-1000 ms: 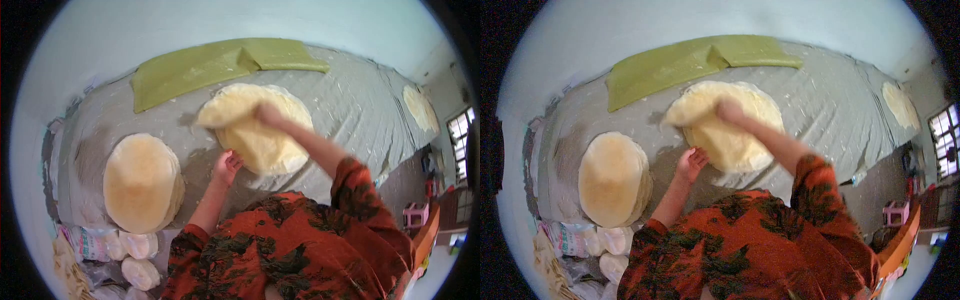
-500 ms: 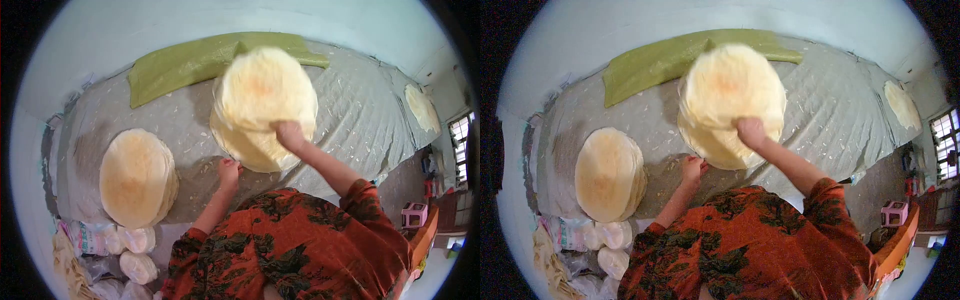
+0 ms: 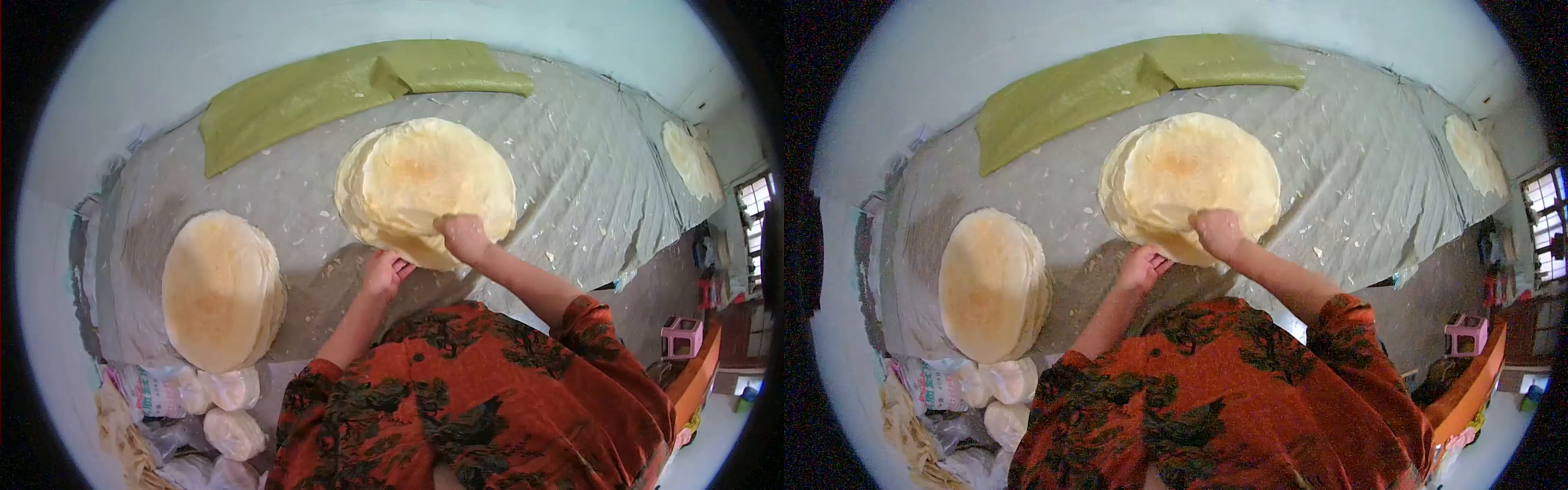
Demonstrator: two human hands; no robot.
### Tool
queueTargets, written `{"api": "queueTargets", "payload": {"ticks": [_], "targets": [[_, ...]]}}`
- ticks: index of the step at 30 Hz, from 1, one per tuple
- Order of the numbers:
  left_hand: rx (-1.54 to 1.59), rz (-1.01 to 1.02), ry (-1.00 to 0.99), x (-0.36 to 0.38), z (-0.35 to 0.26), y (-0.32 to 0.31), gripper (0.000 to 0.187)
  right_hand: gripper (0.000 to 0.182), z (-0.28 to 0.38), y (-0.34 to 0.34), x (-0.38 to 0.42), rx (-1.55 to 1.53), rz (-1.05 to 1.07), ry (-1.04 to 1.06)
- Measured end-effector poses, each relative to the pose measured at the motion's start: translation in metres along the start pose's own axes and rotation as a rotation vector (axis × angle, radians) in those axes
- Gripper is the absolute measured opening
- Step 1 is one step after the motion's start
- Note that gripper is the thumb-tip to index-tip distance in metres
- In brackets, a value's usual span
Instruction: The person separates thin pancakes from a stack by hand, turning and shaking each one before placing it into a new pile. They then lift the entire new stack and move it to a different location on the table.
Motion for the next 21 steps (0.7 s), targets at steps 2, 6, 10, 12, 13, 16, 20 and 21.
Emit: {"api": "queueTargets", "payload": {"ticks": [2, 6, 10, 12, 13, 16, 20, 21], "targets": [[0.046, 0.027, 0.008, -0.001, -0.001, -0.005, 0.029, 0.009, 0.004, -0.021, 0.015, -0.011, 0.074, -0.013], [0.186, 0.055, -0.010, 0.009, -0.008, -0.014, 0.029, 0.009, 0.007, -0.022, 0.024, -0.060, 0.026, -0.050], [0.242, 0.115, -0.042, 0.010, -0.022, -0.026, 0.028, 0.009, 0.006, -0.016, 0.022, -0.054, 0.067, -0.057], [0.246, 0.093, -0.014, -0.001, -0.014, -0.019, 0.029, 0.008, 0.012, -0.016, 0.022, -0.069, 0.075, -0.029], [0.246, 0.067, 0.018, -0.007, -0.008, -0.014, 0.029, 0.008, 0.015, -0.015, 0.023, -0.063, 0.071, -0.026], [0.281, 0.168, 0.096, -0.008, 0.000, -0.016, 0.030, 0.036, 0.024, -0.013, 0.029, -0.147, 0.107, -0.055], [0.361, 0.165, 0.034, 0.002, -0.007, -0.028, 0.035, 0.027, 0.024, -0.002, 0.031, -0.022, -0.233, 0.040], [0.367, 0.167, 0.041, 0.001, -0.008, -0.029, 0.035, 0.023, -0.005, -0.025, 0.017, -0.098, 0.077, -0.197]]}}
Point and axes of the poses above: each hand's wrist, its own x-axis away from the middle knuckle, its own y-axis out of the back of the hand, z = x × y, the point moved 8 cm from there along -x, towards the middle knuckle, and after that the axes turned 3 degrees about -z, right-handed, at the moved point
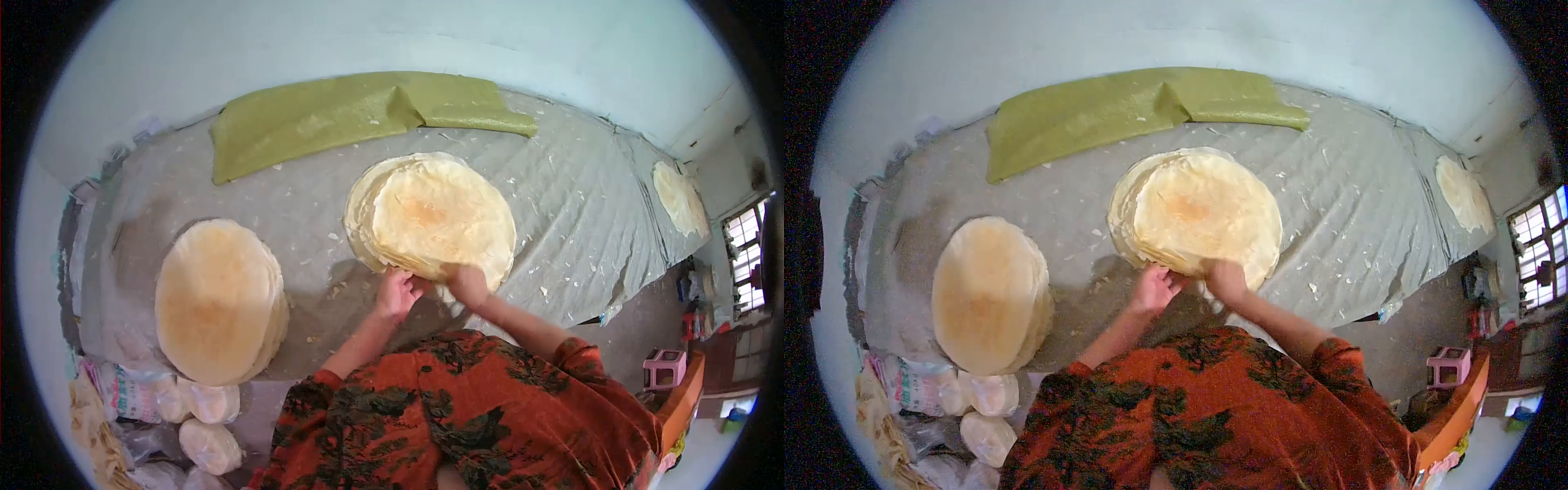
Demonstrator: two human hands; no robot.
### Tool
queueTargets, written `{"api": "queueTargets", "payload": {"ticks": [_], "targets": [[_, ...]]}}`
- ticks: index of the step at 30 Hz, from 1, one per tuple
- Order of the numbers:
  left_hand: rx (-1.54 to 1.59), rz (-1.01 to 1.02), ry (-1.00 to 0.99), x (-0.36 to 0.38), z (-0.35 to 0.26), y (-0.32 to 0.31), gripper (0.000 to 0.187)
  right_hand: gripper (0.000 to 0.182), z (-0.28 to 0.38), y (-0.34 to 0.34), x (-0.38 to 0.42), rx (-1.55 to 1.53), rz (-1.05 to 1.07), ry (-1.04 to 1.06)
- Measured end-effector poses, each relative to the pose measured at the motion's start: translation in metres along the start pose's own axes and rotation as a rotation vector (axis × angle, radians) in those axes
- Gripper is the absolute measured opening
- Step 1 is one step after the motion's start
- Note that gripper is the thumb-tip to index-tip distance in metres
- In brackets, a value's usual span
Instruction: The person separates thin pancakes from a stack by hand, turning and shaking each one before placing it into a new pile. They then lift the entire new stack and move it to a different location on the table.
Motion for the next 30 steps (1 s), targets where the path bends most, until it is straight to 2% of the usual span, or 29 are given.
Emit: {"api": "queueTargets", "payload": {"ticks": [1, 2, 3, 4, 5, 6, 7, 8, 9, 10, 12, 15, 16, 17, 18, 19, 20, 21, 23, 24, 25, 26, 27, 28, 29, 30], "targets": [[-0.114, -0.004, -0.011, -0.001, -0.003, 0.001, 0.037, 0.020, -0.029, -0.017, -0.014, -0.054, 0.304, -0.252], [-0.230, -0.010, -0.016, 0.000, -0.003, 0.003, 0.039, 0.018, -0.034, 0.013, -0.047, 0.088, 0.285, -0.157], [-0.224, -0.112, 0.016, -0.007, 0.001, 0.016, 0.042, 0.017, -0.072, 0.022, -0.087, -0.001, 0.007, 0.036], [-0.230, -0.115, 0.030, -0.007, 0.004, 0.016, 0.042, 0.019, -0.066, 0.081, -0.126, 0.078, 0.139, -0.120], [-0.273, -0.144, -0.018, -0.005, 0.001, 0.016, 0.042, 0.020, -0.070, 0.127, -0.158, 0.003, 0.063, -0.109], [-0.315, -0.171, -0.070, -0.003, -0.004, 0.017, 0.042, 0.021, -0.052, 0.183, -0.171, 0.082, 0.002, -0.143], [-0.375, -0.199, -0.124, -0.003, -0.008, 0.024, 0.039, 0.024, -0.034, 0.223, -0.173, -0.043, -0.060, -0.092], [-0.376, -0.200, -0.123, -0.005, -0.008, 0.029, 0.039, 0.020, -0.024, 0.255, -0.178, 0.123, -0.231, -0.001], [-0.458, -0.405, -0.270, 0.000, -0.022, 0.047, 0.035, 0.019, -0.011, 0.274, -0.175, 0.253, -0.273, 0.091], [-0.534, -0.612, -0.419, 0.014, -0.038, 0.054, 0.032, 0.019, -0.005, 0.275, -0.170, 0.255, -0.269, 0.091], [-0.484, -0.547, -0.385, 0.017, -0.039, 0.051, 0.034, 0.015, 0.009, 0.274, -0.147, 0.371, -0.333, 0.020], [-0.563, -0.490, -0.360, 0.014, -0.039, 0.053, 0.028, 0.021, -0.002, 0.183, -0.118, 0.280, -0.264, 0.061], [-0.840, -0.530, -0.511, 0.014, -0.047, 0.055, 0.026, 0.021, -0.010, 0.153, -0.112, 0.211, -0.276, 0.114], [-1.116, -0.566, -0.664, 0.014, -0.056, 0.047, 0.025, 0.019, -0.018, 0.133, -0.114, 0.198, -0.183, 0.072], [-1.108, -0.569, -0.680, 0.017, -0.062, 0.035, 0.025, 0.018, -0.025, 0.117, -0.119, 0.185, -0.089, 0.029], [-1.386, -0.378, -0.941, 0.033, -0.068, -0.011, 0.027, 0.018, -0.034, 0.109, -0.130, 0.184, -0.096, 0.037], [-1.659, -0.155, -1.190, 0.048, -0.059, -0.045, 0.029, 0.017, -0.049, 0.097, -0.144, 0.111, -0.018, 0.004], [-1.667, -0.149, -1.192, 0.044, -0.057, -0.041, 0.029, 0.018, -0.064, 0.087, -0.158, 0.036, 0.058, -0.034], [-2.102, -0.040, -0.858, 0.009, -0.029, -0.024, 0.036, 0.026, -0.091, 0.087, -0.213, 0.217, 0.127, 0.028], [-2.108, -0.031, -0.864, 0.012, -0.031, -0.033, 0.036, 0.028, -0.086, 0.127, -0.231, 0.138, 0.035, 0.007], [-2.152, -0.033, -0.790, 0.019, -0.032, -0.040, 0.036, 0.028, -0.114, 0.143, -0.266, 0.170, -0.008, -0.036], [-2.195, -0.037, -0.711, 0.022, -0.032, -0.042, 0.037, 0.026, -0.106, 0.187, -0.279, 0.153, -0.125, 0.049], [-2.202, -0.032, -0.706, 0.020, -0.033, -0.040, 0.037, 0.026, -0.074, 0.245, -0.265, 0.217, -0.138, -0.057], [-2.113, -0.029, -0.681, 0.015, -0.039, -0.034, 0.037, 0.028, -0.067, 0.275, -0.271, 0.229, -0.128, 0.016], [-2.022, -0.027, -0.659, 0.009, -0.046, -0.028, 0.038, 0.027, -0.057, 0.303, -0.263, 0.156, -0.158, -0.010], [-2.024, -0.024, -0.656, 0.001, -0.048, -0.022, 0.038, 0.023, -0.050, 0.327, -0.255, 0.160, -0.285, 0.056]]}}
Point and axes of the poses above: each hand's wrist, its own x-axis away from the middle knuckle, its own y-axis out of the back of the hand, z = x × y, the point moved 8 cm from there along -x, towards the middle knuckle, and after that the axes turned 3 degrees about -z, right-handed, at the moved point
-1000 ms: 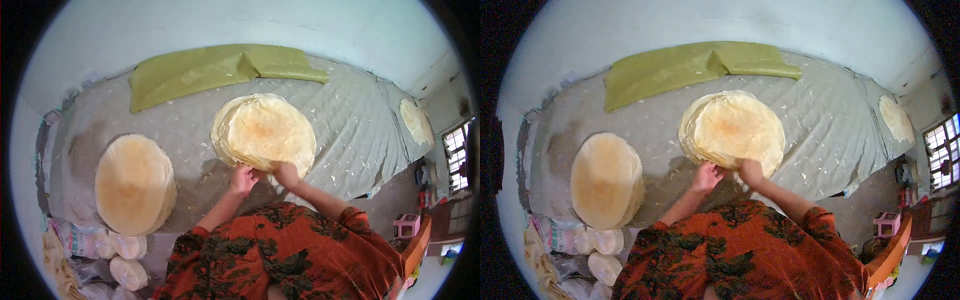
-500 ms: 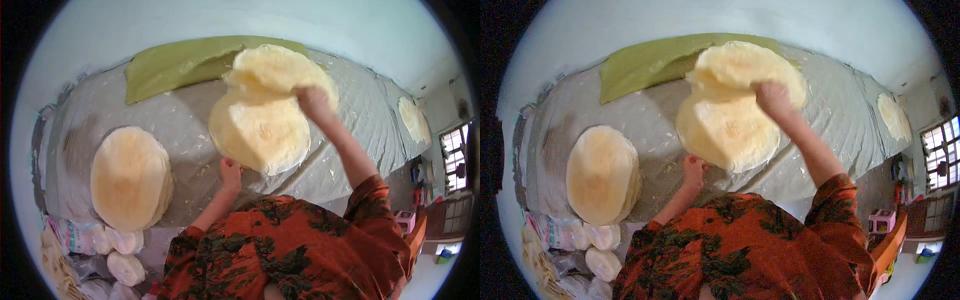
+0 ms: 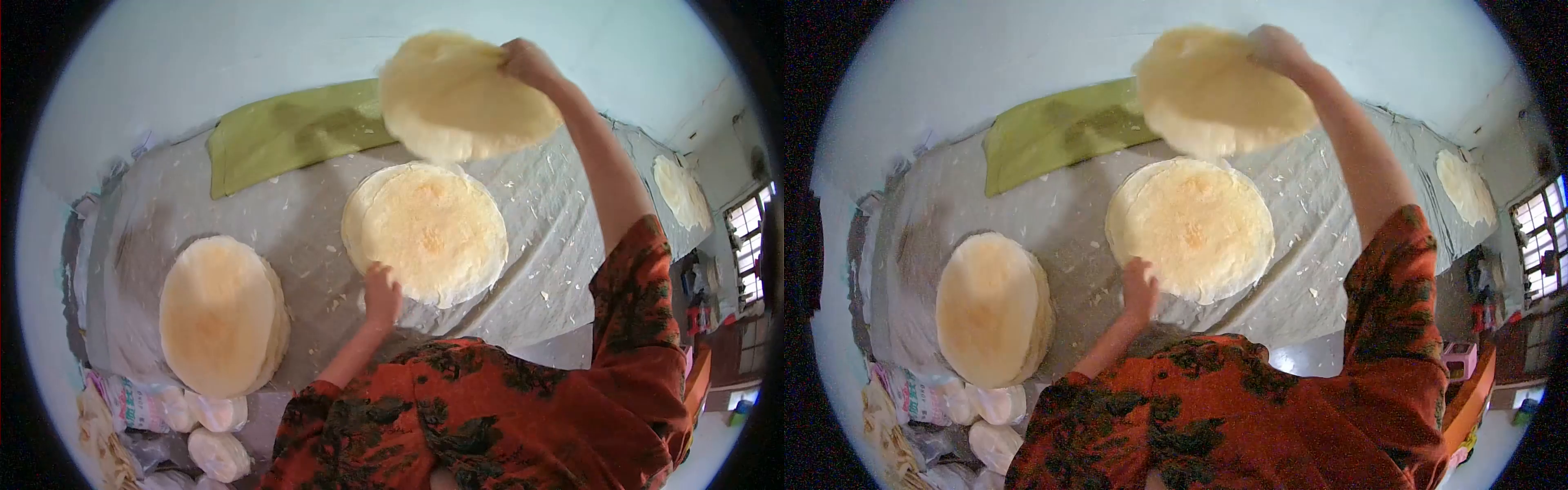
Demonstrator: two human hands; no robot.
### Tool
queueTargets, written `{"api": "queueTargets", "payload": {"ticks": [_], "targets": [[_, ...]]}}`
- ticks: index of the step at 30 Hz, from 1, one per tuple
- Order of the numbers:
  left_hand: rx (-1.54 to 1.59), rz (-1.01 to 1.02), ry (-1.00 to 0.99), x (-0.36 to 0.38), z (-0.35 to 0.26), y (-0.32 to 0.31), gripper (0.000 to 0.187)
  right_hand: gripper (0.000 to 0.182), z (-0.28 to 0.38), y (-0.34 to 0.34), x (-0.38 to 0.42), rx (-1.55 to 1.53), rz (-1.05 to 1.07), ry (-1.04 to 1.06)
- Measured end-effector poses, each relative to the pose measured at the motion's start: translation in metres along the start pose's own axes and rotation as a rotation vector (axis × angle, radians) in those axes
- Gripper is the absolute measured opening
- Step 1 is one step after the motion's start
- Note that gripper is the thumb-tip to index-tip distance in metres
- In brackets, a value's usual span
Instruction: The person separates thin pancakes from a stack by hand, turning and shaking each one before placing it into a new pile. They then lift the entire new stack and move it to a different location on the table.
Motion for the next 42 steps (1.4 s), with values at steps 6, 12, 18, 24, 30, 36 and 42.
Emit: {"api": "queueTargets", "payload": {"ticks": [6, 12, 18, 24, 30, 36, 42], "targets": [[0.265, -0.503, 0.377, -0.027, 0.070, 0.031, 0.039, 0.015, 0.036, -0.036, 0.087, 0.087, 0.043, -0.041], [0.289, -0.372, 0.649, -0.053, 0.097, 0.023, 0.047, 0.013, 0.085, -0.225, 0.257, 0.057, 0.281, 0.055], [1.107, 0.045, 0.723, -0.039, 0.069, -0.002, 0.038, 0.013, 0.067, -0.236, 0.258, -0.050, 0.396, -0.151], [1.815, 0.254, 0.718, -0.009, 0.029, -0.029, 0.037, 0.011, 0.105, -0.176, 0.266, -0.039, 0.159, -0.014], [1.944, 0.167, 0.647, -0.008, 0.028, -0.040, 0.040, 0.003, 0.143, -0.232, 0.326, -0.106, 0.314, -0.006], [2.066, 0.058, 0.673, 0.004, -0.003, -0.005, 0.048, 0.029, 0.155, -0.219, 0.338, -0.181, 0.260, -0.029], [1.710, -0.043, 0.587, -0.011, 0.002, -0.026, 0.047, 0.053, 0.163, -0.245, 0.353, 0.001, 0.204, 0.041]]}}
Point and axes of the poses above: each hand's wrist, its own x-axis away from the middle knuckle, its own y-axis out of the back of the hand, z = x × y, the point moved 8 cm from there along -x, towards the middle knuckle, and after that the axes turned 3 degrees about -z, right-handed, at the moved point
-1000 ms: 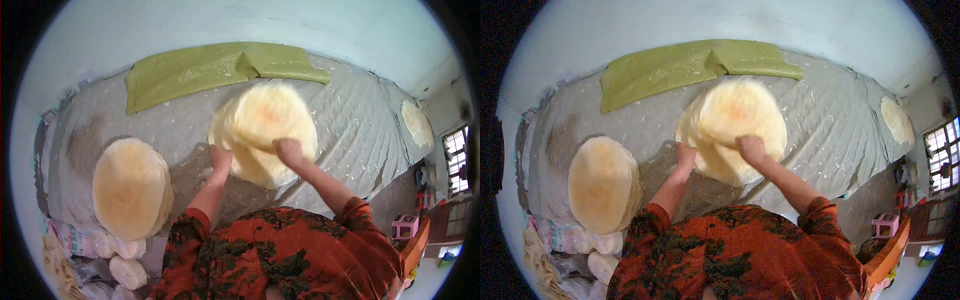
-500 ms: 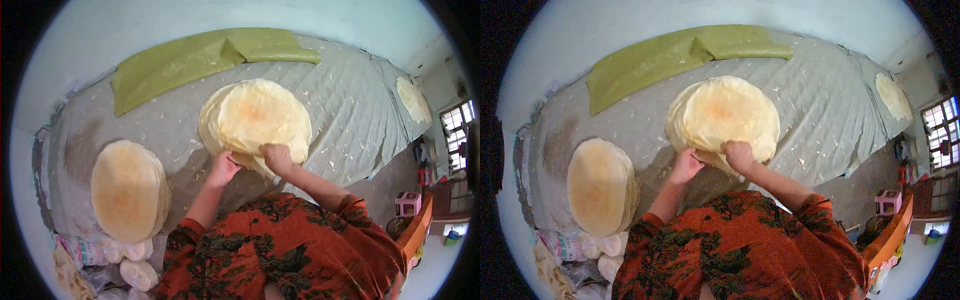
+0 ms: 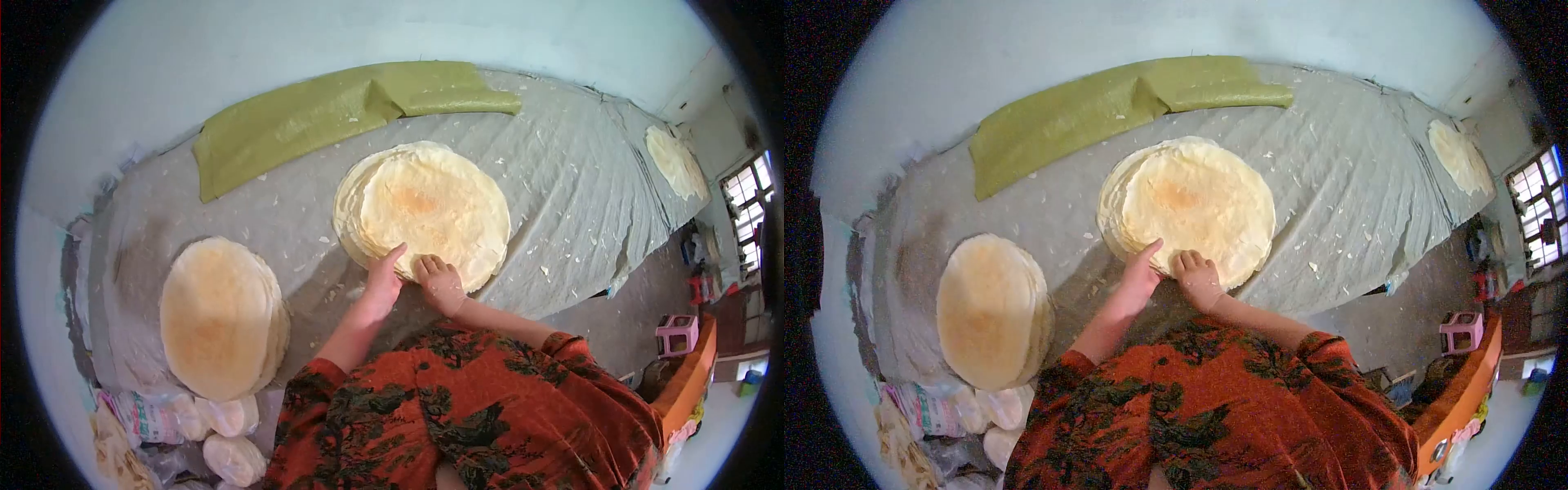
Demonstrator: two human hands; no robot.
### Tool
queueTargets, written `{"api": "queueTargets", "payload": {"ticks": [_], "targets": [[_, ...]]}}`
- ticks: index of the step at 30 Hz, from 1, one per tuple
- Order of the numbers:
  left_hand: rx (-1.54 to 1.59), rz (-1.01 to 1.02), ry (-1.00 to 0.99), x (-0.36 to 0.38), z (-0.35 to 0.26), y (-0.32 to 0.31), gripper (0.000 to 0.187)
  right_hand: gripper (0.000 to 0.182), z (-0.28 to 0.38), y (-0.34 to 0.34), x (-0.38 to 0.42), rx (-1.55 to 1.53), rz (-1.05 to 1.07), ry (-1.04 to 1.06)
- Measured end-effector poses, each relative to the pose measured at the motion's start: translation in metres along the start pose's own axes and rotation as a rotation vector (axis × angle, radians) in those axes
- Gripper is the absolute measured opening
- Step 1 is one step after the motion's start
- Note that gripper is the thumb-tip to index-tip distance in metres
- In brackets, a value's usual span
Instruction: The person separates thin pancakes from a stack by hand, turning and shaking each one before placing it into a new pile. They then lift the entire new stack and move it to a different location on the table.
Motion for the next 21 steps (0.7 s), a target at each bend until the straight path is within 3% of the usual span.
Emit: {"api": "queueTargets", "payload": {"ticks": [1, 3, 5, 6, 8, 9, 10, 12, 15, 16, 18, 20, 21], "targets": [[-0.157, -0.099, -0.131, -0.002, -0.006, 0.006, 0.047, 0.051, 0.005, 0.009, 0.000, 0.065, -0.040, 0.025], [-0.128, -0.164, -0.136, -0.019, 0.008, 0.024, 0.051, 0.048, 0.011, 0.041, 0.007, 0.129, -0.080, 0.040], [-0.103, -0.220, -0.137, -0.024, 0.002, 0.022, 0.058, 0.042, 0.008, 0.095, 0.021, -0.245, -0.160, 0.087], [-0.105, -0.256, -0.083, -0.015, -0.007, 0.007, 0.059, 0.042, 0.000, 0.096, 0.031, -0.239, -0.159, 0.070], [-0.119, -0.279, -0.007, 0.000, -0.015, -0.013, 0.059, 0.045, -0.029, 0.026, 0.077, -0.948, 0.607, -0.480], [-0.096, -0.260, -0.013, 0.003, -0.022, -0.021, 0.059, 0.066, -0.030, 0.001, 0.095, -1.759, 0.726, -0.691], [-0.072, -0.243, -0.022, 0.002, -0.026, -0.027, 0.059, 0.081, -0.029, 0.007, 0.087, -2.456, 0.558, -0.756], [-0.112, -0.314, 0.004, 0.004, -0.026, -0.019, 0.058, 0.090, -0.087, 0.002, 0.073, -2.526, -0.080, -0.896], [-0.221, -0.303, -0.013, 0.022, -0.038, 0.009, 0.054, 0.085, -0.139, -0.015, 0.057, -2.633, -0.253, -0.753], [-0.284, -0.218, 0.044, 0.023, -0.037, 0.023, 0.051, 0.085, -0.147, -0.023, 0.058, -2.647, -0.280, -0.759], [-0.367, -0.125, 0.098, 0.011, -0.028, 0.069, 0.049, 0.078, -0.149, -0.041, 0.050, -2.644, -0.079, -0.811], [-0.847, 0.206, -0.293, -0.009, -0.021, 0.098, 0.037, 0.071, -0.158, -0.046, 0.045, -2.585, -0.109, -0.844], [-0.851, 0.207, -0.288, -0.004, -0.023, 0.087, 0.037, 0.068, -0.163, -0.042, 0.041, -2.491, -0.077, -0.873]]}}
Point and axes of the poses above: each hand's wrist, its own x-axis away from the middle knuckle, its own y-axis out of the back of the hand, z = x × y, the point moved 8 cm from there along -x, towards the middle knuckle, and after that the axes turned 3 degrees about -z, right-handed, at the moved point
